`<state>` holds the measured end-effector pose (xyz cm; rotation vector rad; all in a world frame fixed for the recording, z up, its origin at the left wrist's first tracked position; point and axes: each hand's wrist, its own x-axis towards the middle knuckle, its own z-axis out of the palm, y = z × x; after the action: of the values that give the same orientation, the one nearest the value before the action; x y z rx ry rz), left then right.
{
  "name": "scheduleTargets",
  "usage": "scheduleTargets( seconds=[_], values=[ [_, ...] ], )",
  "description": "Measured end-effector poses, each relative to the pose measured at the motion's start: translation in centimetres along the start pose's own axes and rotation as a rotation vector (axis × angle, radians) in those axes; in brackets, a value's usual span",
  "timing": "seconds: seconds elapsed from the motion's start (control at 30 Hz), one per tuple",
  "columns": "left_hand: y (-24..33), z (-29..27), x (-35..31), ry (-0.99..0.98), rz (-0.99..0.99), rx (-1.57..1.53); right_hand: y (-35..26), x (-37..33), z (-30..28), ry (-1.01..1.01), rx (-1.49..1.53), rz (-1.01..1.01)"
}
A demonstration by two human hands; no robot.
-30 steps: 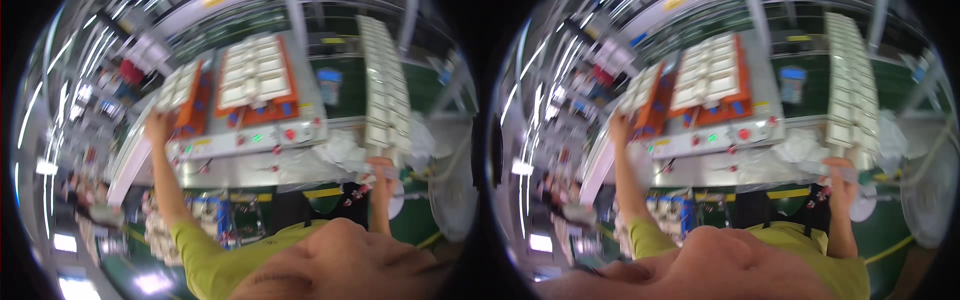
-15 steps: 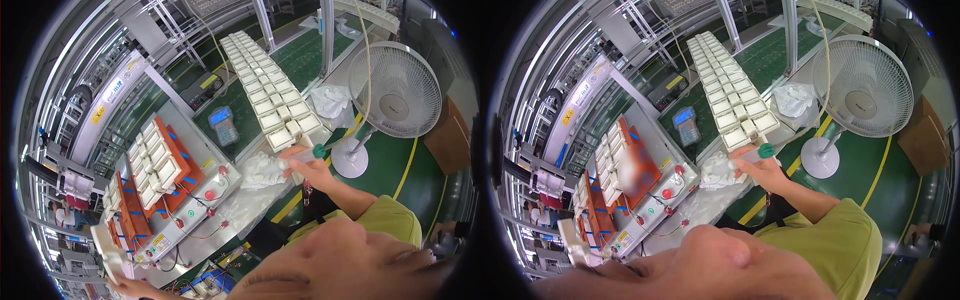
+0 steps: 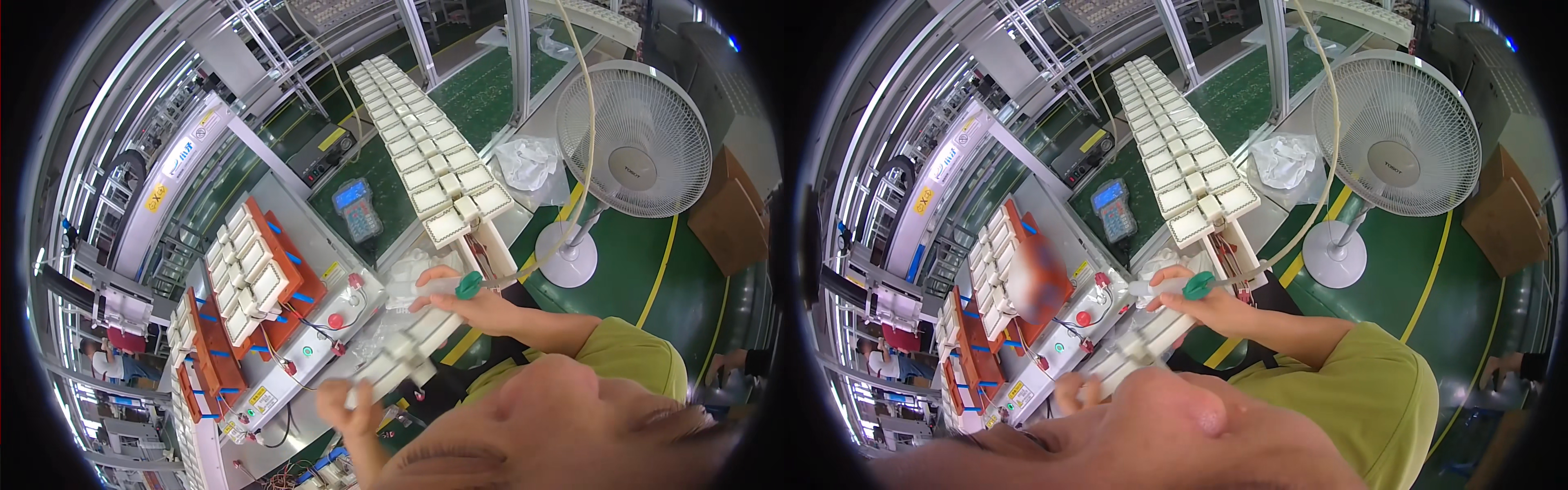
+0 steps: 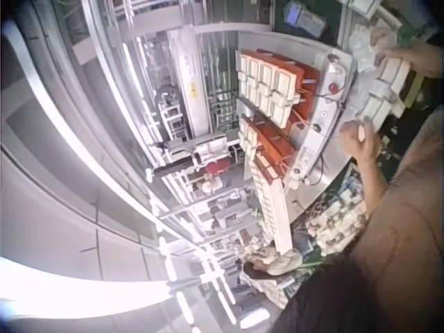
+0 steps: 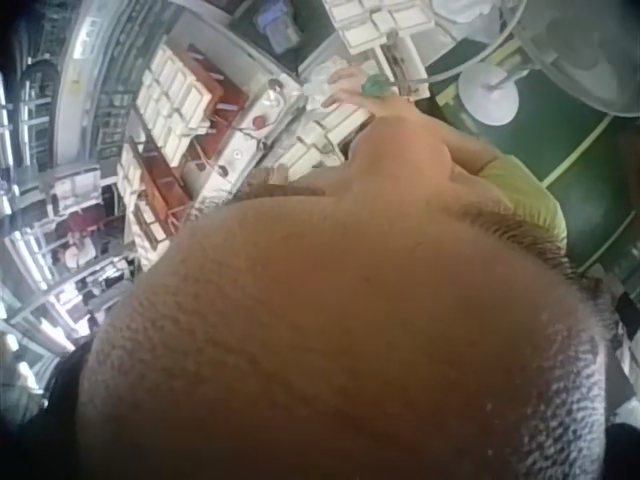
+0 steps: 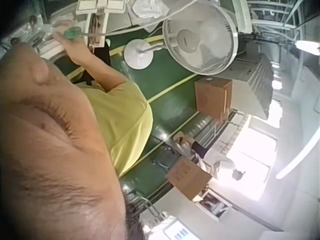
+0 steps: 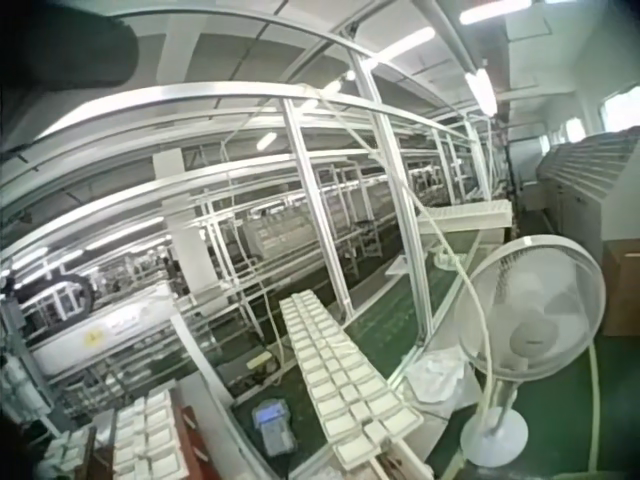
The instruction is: Applying adhesive to electronic components using a syringe at an assembly line workstation.
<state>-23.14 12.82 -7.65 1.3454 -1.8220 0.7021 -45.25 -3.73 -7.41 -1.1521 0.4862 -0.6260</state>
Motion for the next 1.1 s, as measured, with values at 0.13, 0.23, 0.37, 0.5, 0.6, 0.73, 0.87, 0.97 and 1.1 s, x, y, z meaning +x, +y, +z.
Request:
scheduleTargets(
  seconds=[0.13, 0.23, 0.37, 0.5, 0.6, 0.73, 0.87, 0.97, 1.1],
  values=[
    [1.8, 5.3, -1.0, 0.233, -0.226, -0.216, 1.5, 0.0, -2.5, 0.016, 0.480, -0.004],
    [3.5, 7.9, 0.7, 0.039, -0.644, -0.563, 1.5, -0.4, -3.1, 0.059, 0.473, -0.116],
    [6.0, 9.4, -1.1, -0.223, -0.765, -0.834, 1.8, -0.2, -2.9, 0.058, 0.330, -0.150],
    [5.9, 11.0, -5.2, -0.322, -0.899, -0.612, 1.5, -0.4, -2.4, 0.054, 0.119, -0.191],
    [6.9, 9.8, -3.8, -0.087, -1.153, -0.783, 1.7, -0.4, -2.8, 0.069, -0.162, -0.195],
    [6.9, 9.2, -4.1, 0.099, -1.356, -0.930, 1.9, -0.4, -3.5, 0.072, -0.028, -0.263],
    [6.2, 8.9, -4.0, 0.151, -1.408, -0.952, 1.1, -0.6, -3.9, -0.001, -0.074, -0.415],
    [5.9, 9.2, -3.7, 0.132, -1.535, -0.841, 1.5, -0.9, -4.7, 0.062, -0.379, -0.601],
    [6.1, 11.1, -5.6, 0.082, -1.504, -0.816, 1.1, -1.1, -6.2, 0.207, -0.609, -0.914]
  ],
)
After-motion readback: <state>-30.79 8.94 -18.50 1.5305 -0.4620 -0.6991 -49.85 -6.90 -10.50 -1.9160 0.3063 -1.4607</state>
